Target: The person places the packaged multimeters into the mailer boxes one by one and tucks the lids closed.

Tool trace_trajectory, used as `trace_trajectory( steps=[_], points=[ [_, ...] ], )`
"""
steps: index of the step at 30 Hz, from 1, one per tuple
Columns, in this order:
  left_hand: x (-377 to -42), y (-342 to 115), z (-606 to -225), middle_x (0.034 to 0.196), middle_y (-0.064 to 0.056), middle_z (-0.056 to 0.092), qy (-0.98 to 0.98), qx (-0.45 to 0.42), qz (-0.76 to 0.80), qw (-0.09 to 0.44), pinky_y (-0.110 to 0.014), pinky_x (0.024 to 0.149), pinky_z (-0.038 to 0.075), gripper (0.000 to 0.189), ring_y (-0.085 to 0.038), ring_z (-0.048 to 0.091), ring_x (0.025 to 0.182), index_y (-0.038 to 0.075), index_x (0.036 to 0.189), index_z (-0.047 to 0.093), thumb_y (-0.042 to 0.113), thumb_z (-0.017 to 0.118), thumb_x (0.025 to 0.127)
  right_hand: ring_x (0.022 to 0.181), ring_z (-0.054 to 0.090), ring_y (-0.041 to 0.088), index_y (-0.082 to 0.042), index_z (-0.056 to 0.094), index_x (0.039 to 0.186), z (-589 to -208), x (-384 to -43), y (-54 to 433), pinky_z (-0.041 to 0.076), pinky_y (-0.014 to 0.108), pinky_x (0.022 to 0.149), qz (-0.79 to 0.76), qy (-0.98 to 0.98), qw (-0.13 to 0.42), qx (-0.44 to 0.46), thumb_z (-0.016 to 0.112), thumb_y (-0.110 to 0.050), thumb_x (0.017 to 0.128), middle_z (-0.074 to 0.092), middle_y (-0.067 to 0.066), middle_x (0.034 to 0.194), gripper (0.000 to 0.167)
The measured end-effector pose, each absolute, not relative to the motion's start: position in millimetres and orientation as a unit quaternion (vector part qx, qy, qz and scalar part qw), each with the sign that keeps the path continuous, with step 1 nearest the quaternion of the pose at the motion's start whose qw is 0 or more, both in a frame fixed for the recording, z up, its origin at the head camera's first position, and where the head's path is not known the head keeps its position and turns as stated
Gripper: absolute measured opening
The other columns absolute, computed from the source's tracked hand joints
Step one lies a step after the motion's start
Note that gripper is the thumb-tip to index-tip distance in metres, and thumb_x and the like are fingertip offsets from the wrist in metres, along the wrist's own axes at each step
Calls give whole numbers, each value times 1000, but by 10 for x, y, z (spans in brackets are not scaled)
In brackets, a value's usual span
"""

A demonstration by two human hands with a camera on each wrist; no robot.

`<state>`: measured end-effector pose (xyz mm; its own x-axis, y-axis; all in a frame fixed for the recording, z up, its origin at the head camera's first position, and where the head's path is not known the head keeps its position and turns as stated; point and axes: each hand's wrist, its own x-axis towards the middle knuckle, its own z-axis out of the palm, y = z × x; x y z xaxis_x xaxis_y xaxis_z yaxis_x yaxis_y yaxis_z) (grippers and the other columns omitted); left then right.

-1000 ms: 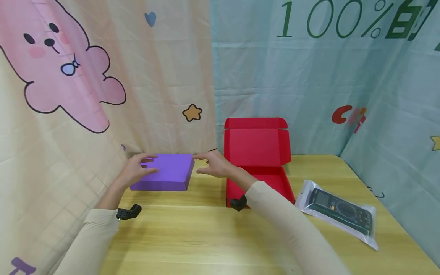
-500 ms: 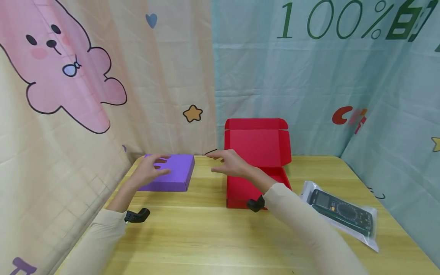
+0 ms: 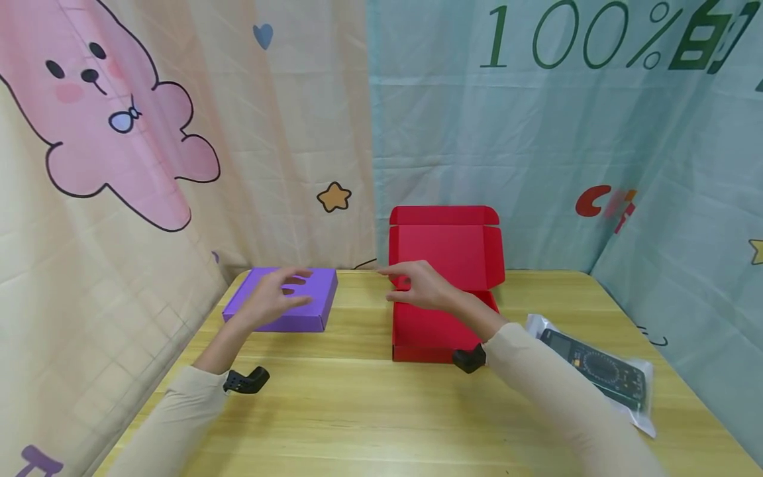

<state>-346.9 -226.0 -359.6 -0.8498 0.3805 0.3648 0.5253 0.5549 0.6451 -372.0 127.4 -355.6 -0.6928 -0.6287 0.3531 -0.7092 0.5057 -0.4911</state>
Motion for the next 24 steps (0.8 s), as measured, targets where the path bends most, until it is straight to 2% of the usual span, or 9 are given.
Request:
trace_trajectory(
  steps=[4,9,16,24],
  points=[
    [-3449,-2192,-3602,134,-25,62,-876,-261,-396,94,-56,100,52,53,-43,61,121,-6,135,61,4,82,88,109,66,37,-2,63,141,-3563,-3704,1362,61,45,85,317,-866,59,383,84,-13,89,69,14,124,56],
    [-3417,-2099,-3609,134,-21,63,-878,-266,-388,93,-54,98,53,50,-41,62,121,-3,134,63,6,82,89,115,65,38,-2,62,142,-3556,-3660,1483,58,50,90,324,-866,48,378,82,-12,90,65,19,133,56],
    [-3379,-1964,-3637,130,-21,65,-871,-282,-388,101,-54,96,55,45,-41,64,117,-4,131,64,6,81,90,115,65,39,-1,60,144,-3541,-3606,1652,58,52,91,325,-869,50,370,82,-11,91,63,19,137,58],
    [-3360,-1812,-3664,128,-18,66,-866,-295,-390,103,-52,94,56,45,-40,65,116,-3,130,65,9,82,90,114,66,35,-4,61,143,-3553,-3587,1832,58,52,91,317,-874,66,362,83,-11,89,63,15,137,58]
  ],
)
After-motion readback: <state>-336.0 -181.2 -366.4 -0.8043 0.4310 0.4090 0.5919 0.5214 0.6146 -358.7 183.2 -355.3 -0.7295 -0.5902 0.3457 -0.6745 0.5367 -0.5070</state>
